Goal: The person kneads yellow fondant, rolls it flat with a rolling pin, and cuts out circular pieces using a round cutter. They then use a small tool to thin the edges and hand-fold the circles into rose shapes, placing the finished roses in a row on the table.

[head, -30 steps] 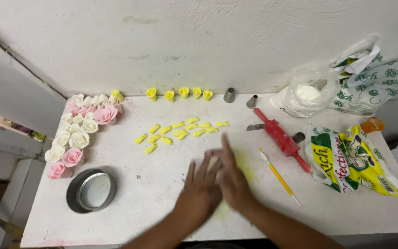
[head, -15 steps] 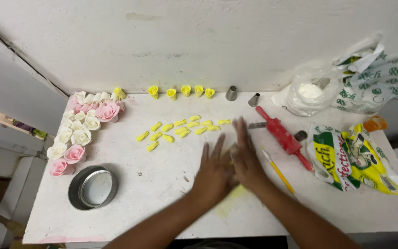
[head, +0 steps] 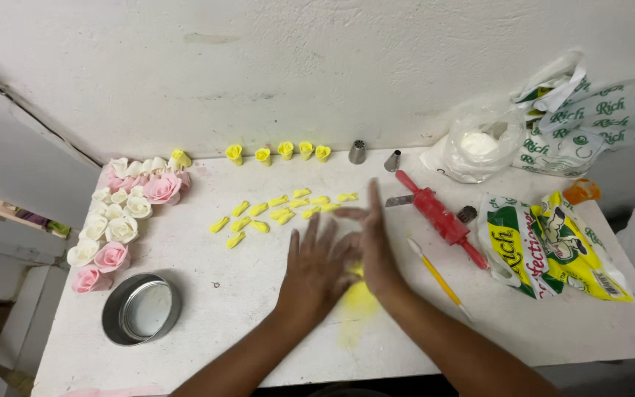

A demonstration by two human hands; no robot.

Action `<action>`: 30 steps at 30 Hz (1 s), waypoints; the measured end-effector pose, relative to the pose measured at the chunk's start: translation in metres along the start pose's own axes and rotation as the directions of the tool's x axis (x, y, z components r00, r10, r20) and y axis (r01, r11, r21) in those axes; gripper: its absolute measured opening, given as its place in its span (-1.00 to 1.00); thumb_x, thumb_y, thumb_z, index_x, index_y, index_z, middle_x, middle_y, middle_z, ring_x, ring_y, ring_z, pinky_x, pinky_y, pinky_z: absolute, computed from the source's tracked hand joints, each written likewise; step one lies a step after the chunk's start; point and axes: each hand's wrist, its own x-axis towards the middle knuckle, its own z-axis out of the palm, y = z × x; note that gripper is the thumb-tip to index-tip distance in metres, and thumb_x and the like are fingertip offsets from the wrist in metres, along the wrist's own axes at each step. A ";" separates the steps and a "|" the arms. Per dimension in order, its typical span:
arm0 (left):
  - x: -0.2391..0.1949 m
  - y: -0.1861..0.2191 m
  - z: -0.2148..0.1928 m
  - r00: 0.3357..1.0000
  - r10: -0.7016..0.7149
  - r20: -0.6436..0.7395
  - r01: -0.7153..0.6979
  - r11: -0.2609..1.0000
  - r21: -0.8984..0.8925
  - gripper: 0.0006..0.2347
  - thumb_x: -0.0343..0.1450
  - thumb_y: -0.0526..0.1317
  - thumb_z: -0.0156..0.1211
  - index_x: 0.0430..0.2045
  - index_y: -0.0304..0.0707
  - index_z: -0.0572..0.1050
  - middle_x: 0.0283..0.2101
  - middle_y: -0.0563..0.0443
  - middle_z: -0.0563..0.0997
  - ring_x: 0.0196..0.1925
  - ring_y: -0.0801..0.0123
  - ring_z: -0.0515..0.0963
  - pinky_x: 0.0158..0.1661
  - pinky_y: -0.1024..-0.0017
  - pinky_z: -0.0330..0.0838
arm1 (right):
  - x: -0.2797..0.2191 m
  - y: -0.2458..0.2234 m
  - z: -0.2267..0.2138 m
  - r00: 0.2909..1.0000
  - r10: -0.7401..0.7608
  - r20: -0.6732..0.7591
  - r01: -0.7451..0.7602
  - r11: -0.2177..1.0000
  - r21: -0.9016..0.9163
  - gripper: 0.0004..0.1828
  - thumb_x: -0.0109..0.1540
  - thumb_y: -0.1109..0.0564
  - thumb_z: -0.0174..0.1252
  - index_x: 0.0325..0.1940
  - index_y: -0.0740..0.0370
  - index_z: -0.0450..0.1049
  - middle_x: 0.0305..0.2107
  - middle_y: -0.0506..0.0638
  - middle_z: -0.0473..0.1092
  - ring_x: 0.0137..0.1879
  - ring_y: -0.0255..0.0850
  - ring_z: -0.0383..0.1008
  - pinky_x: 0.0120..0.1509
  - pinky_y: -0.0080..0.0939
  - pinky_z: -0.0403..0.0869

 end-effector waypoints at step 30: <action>0.007 0.006 -0.008 0.993 -0.100 -0.068 0.098 0.995 -0.033 -0.30 0.36 0.16 0.30 0.28 -0.39 0.35 0.43 -0.41 0.25 0.54 -0.36 0.03 0.31 -0.30 0.10 | 0.018 0.015 -0.021 0.996 0.001 -0.091 0.033 0.931 0.362 -0.20 0.31 -0.48 -0.24 0.63 -0.44 -0.17 0.04 0.29 0.38 -0.58 -0.06 0.39 -0.65 -0.30 0.22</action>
